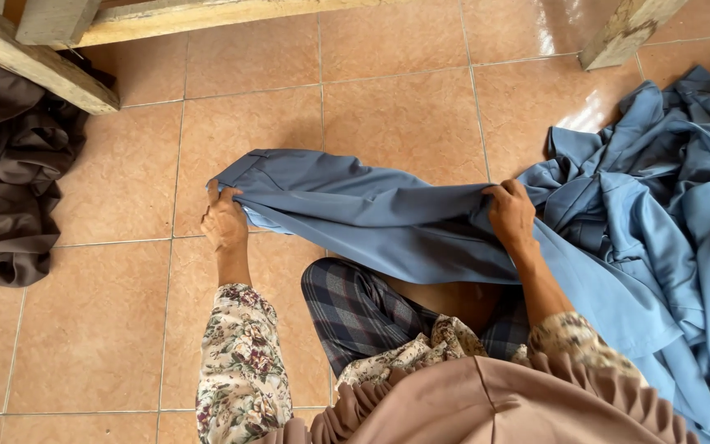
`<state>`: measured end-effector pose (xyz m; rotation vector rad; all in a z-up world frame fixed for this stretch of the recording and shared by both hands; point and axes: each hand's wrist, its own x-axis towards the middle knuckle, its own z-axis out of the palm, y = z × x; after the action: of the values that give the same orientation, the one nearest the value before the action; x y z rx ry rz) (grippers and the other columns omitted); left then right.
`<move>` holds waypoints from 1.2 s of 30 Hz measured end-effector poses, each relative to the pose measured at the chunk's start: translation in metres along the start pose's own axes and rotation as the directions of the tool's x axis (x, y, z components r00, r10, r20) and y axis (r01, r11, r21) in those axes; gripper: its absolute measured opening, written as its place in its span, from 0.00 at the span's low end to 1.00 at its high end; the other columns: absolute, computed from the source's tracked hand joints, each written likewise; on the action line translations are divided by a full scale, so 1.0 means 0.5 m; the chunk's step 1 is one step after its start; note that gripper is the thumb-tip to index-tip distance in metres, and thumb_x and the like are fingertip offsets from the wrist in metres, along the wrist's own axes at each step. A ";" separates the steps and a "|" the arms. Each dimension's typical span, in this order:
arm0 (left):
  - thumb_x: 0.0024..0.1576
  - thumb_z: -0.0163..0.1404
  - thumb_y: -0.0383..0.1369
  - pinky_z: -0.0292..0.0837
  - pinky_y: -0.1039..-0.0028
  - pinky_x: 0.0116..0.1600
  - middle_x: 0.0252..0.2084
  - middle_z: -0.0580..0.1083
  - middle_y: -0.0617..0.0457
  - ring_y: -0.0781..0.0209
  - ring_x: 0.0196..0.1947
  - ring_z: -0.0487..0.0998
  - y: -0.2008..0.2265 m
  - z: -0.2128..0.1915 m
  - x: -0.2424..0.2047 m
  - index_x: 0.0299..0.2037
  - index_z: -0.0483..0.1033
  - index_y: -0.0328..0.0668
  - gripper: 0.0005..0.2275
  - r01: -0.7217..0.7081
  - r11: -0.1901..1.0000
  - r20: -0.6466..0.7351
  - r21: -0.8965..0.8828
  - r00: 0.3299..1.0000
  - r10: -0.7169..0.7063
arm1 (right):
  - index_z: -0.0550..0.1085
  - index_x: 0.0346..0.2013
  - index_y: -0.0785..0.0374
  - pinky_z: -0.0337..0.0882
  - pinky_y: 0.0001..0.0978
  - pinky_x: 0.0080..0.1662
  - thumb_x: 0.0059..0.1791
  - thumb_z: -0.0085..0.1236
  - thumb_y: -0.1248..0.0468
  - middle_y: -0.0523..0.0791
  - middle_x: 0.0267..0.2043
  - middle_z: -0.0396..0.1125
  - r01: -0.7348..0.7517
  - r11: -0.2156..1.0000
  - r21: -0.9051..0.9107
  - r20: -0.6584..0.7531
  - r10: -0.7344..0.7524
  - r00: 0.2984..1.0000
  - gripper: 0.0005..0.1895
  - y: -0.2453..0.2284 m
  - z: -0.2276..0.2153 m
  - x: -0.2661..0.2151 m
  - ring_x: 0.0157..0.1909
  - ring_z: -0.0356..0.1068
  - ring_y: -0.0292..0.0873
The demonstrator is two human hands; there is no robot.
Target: Folding blue fabric pants and stacking them neatly on the floor.
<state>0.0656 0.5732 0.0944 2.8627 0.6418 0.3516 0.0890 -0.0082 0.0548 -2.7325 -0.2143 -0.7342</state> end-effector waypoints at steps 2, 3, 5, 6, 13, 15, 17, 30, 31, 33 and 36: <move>0.60 0.50 0.26 0.77 0.48 0.51 0.70 0.62 0.59 0.33 0.46 0.81 -0.019 0.014 -0.002 0.41 0.76 0.63 0.10 0.035 0.999 0.019 -0.011 0.999 -0.035 | 0.79 0.35 0.42 0.71 0.34 0.43 0.52 0.52 0.65 0.39 0.40 0.67 0.076 0.996 0.044 -0.051 -0.074 0.996 0.11 -0.048 -0.055 -0.041 0.41 0.71 0.45; 0.60 0.51 0.27 0.77 0.48 0.51 0.70 0.62 0.61 0.32 0.46 0.81 -0.028 0.022 0.000 0.41 0.76 0.64 0.10 0.070 0.997 0.037 -0.020 0.997 -0.069 | 0.80 0.34 0.44 0.71 0.34 0.42 0.52 0.50 0.64 0.41 0.40 0.67 0.153 0.984 0.086 -0.107 -0.144 0.984 0.12 -0.073 -0.083 -0.062 0.38 0.69 0.45; 0.59 0.52 0.28 0.78 0.49 0.50 0.69 0.62 0.63 0.33 0.45 0.81 -0.059 0.066 0.014 0.40 0.76 0.68 0.10 0.100 0.995 0.033 -0.020 0.994 -0.100 | 0.77 0.29 0.46 0.70 0.35 0.41 0.48 0.52 0.62 0.40 0.39 0.67 0.207 0.969 0.132 -0.060 -0.201 0.978 0.07 -0.105 -0.051 -0.175 0.37 0.68 0.45; 0.59 0.53 0.30 0.78 0.50 0.49 0.68 0.63 0.65 0.34 0.44 0.81 -0.074 0.088 0.021 0.39 0.75 0.71 0.11 0.136 0.991 0.027 -0.017 0.990 -0.135 | 0.74 0.23 0.49 0.69 0.36 0.40 0.45 0.54 0.60 0.40 0.38 0.67 0.261 0.947 0.186 -0.017 -0.263 0.965 0.05 -0.120 -0.034 -0.231 0.36 0.68 0.45; 0.58 0.51 0.29 0.77 0.46 0.51 0.67 0.65 0.62 0.30 0.45 0.80 -0.071 0.087 0.012 0.39 0.76 0.66 0.09 0.151 0.987 0.009 -0.058 0.989 -0.150 | 0.76 0.36 0.54 0.61 0.40 0.41 0.41 0.61 0.43 0.42 0.41 0.59 0.431 0.899 -0.073 0.155 -0.417 0.896 0.20 -0.240 -0.001 -0.299 0.41 0.60 0.45; 0.57 0.52 0.28 0.78 0.46 0.50 0.66 0.65 0.61 0.30 0.45 0.80 -0.067 0.067 -0.002 0.39 0.77 0.64 0.09 0.164 0.985 0.003 -0.058 0.986 -0.165 | 0.70 0.30 0.53 0.59 0.41 0.42 0.44 0.57 0.43 0.42 0.37 0.54 0.453 0.874 -0.177 0.162 -0.428 0.889 0.19 -0.246 0.017 -0.273 0.40 0.57 0.45; 0.57 0.52 0.28 0.78 0.46 0.50 0.65 0.66 0.60 0.29 0.45 0.80 -0.085 0.084 0.005 0.39 0.77 0.63 0.09 0.164 0.984 -0.003 -0.065 0.986 -0.165 | 0.69 0.28 0.52 0.58 0.41 0.42 0.45 0.57 0.46 0.41 0.36 0.55 0.436 0.882 -0.177 0.143 -0.416 0.898 0.15 -0.240 0.035 -0.240 0.40 0.59 0.45; 0.55 0.52 0.29 0.78 0.51 0.50 0.62 0.68 0.61 0.41 0.48 0.81 -0.135 0.109 -0.019 0.37 0.77 0.68 0.10 0.196 0.978 0.023 -0.070 0.981 -0.195 | 0.72 0.30 0.51 0.60 0.43 0.47 0.39 0.56 0.54 0.40 0.37 0.58 0.425 0.900 -0.097 0.060 -0.421 0.905 0.09 -0.239 0.077 -0.192 0.42 0.63 0.44; 0.55 0.52 0.29 0.78 0.51 0.50 0.62 0.68 0.61 0.41 0.48 0.81 -0.146 0.120 -0.013 0.37 0.77 0.68 0.10 0.196 0.978 0.022 -0.070 0.981 -0.195 | 0.72 0.30 0.51 0.60 0.43 0.47 0.39 0.56 0.54 0.40 0.37 0.58 0.426 0.900 -0.096 0.059 -0.422 0.905 0.09 -0.219 0.071 -0.183 0.42 0.63 0.44; 0.55 0.53 0.31 0.77 0.51 0.51 0.61 0.69 0.61 0.44 0.50 0.80 -0.167 0.143 0.001 0.38 0.77 0.69 0.09 0.175 0.981 0.048 -0.078 0.984 -0.172 | 0.72 0.29 0.47 0.61 0.41 0.50 0.40 0.58 0.56 0.36 0.35 0.63 0.339 0.939 -0.048 -0.023 -0.341 0.940 0.05 -0.180 0.060 -0.164 0.41 0.66 0.40; 0.56 0.54 0.32 0.78 0.49 0.48 0.53 0.70 0.63 0.41 0.44 0.82 -0.111 0.086 -0.005 0.42 0.77 0.68 0.09 0.129 0.988 0.053 -0.085 0.991 -0.125 | 0.75 0.33 0.48 0.63 0.36 0.51 0.43 0.61 0.57 0.38 0.39 0.66 0.280 0.960 -0.027 -0.140 -0.281 0.950 0.05 -0.174 -0.064 -0.088 0.43 0.69 0.39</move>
<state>0.0529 0.6156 0.0403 2.7214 0.7754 0.2837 0.0175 0.0609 0.0805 -2.6709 -0.5778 -1.0026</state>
